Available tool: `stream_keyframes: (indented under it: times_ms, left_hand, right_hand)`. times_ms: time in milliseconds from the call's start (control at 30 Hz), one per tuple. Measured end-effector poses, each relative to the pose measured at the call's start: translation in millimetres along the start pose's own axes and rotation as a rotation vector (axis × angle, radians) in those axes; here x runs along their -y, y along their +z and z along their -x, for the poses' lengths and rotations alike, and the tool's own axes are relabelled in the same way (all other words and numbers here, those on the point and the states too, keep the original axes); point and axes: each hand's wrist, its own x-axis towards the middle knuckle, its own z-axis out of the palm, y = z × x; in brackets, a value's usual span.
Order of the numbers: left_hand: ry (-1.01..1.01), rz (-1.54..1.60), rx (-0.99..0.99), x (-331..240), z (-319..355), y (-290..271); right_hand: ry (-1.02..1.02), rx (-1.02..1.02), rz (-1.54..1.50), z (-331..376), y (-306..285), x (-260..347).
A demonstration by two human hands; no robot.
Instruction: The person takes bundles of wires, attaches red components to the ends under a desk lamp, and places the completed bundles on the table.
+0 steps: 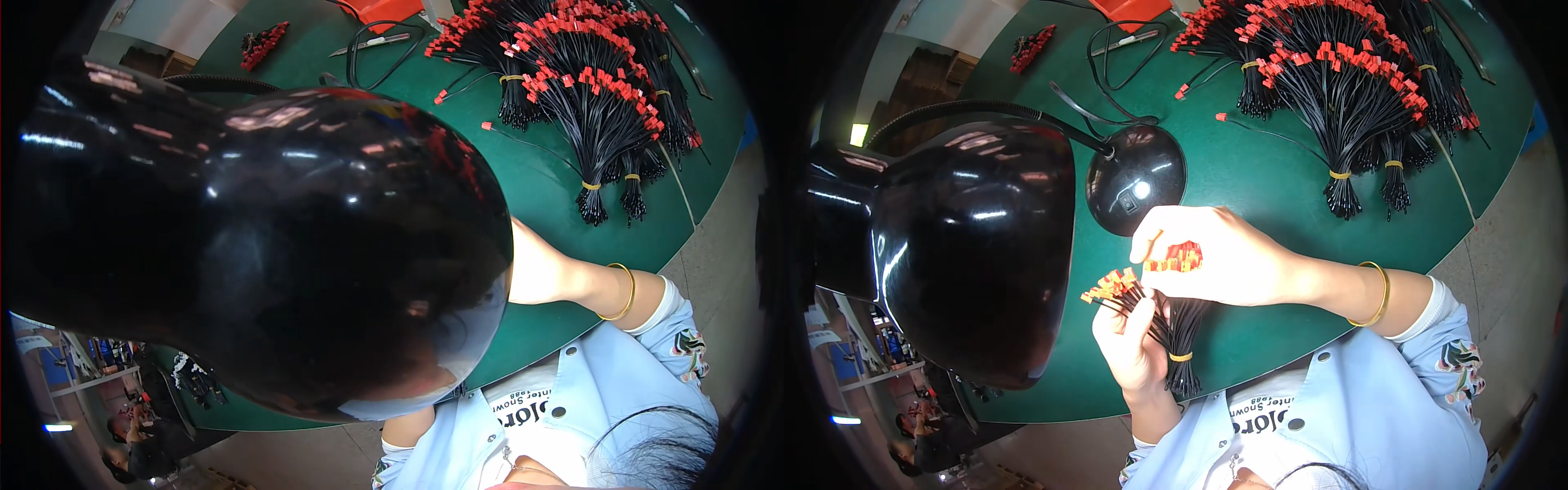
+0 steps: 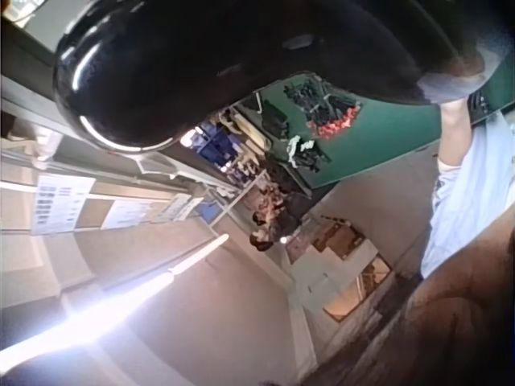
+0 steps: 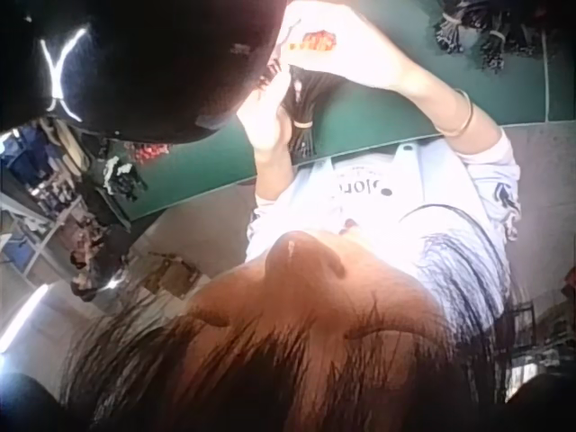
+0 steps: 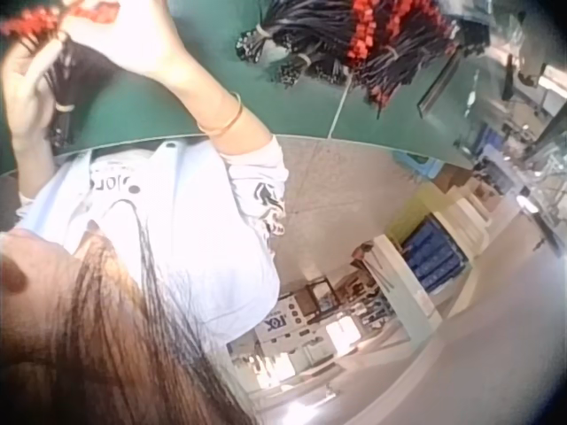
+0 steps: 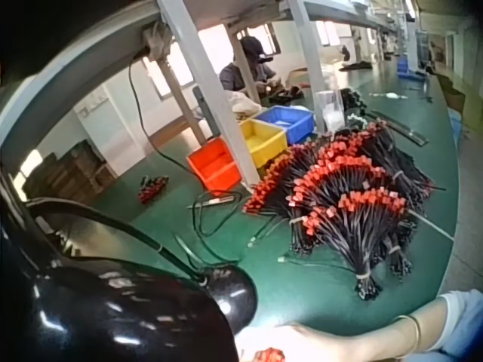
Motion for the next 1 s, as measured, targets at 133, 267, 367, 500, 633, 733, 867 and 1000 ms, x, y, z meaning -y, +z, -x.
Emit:
stream_keyframes:
  times_ms: [133,267,367,500,633,733,867,1000]
  left_hand:
    - [0.011,-0.06,0.009,2.3,-0.4,-0.2]
    - [0.024,-0.042,0.026,3.5,-1.7,-2.9]
    - [-0.029,0.047,-0.058,-4.2,-0.8,1.5]
    - [0.019,-0.061,0.011,0.9,0.0,-0.2]
    - [0.151,-0.199,0.033,9.8,1.7,-6.3]
    - [0.089,-0.143,-0.001,3.1,1.6,0.8]
    - [0.021,-0.018,-0.015,-4.2,2.4,2.9]
    - [-0.004,-0.056,0.004,0.9,0.6,0.1]
  right_hand:
    - [0.054,0.082,0.004,-1.1,-1.6,2.1]
    - [0.035,0.03,-0.058,-1.3,0.8,4.1]
    - [0.044,0.008,-0.146,-2.5,3.0,1.8]
    - [0.098,0.037,-0.1,-2.0,-0.3,4.2]
    - [0.005,0.108,0.174,-1.5,1.6,5.0]
    - [-0.008,0.047,0.154,0.6,0.9,5.7]
    - [0.067,0.067,0.003,-0.7,1.3,9.5]
    - [0.032,0.082,-0.055,-2.8,1.3,7.7]
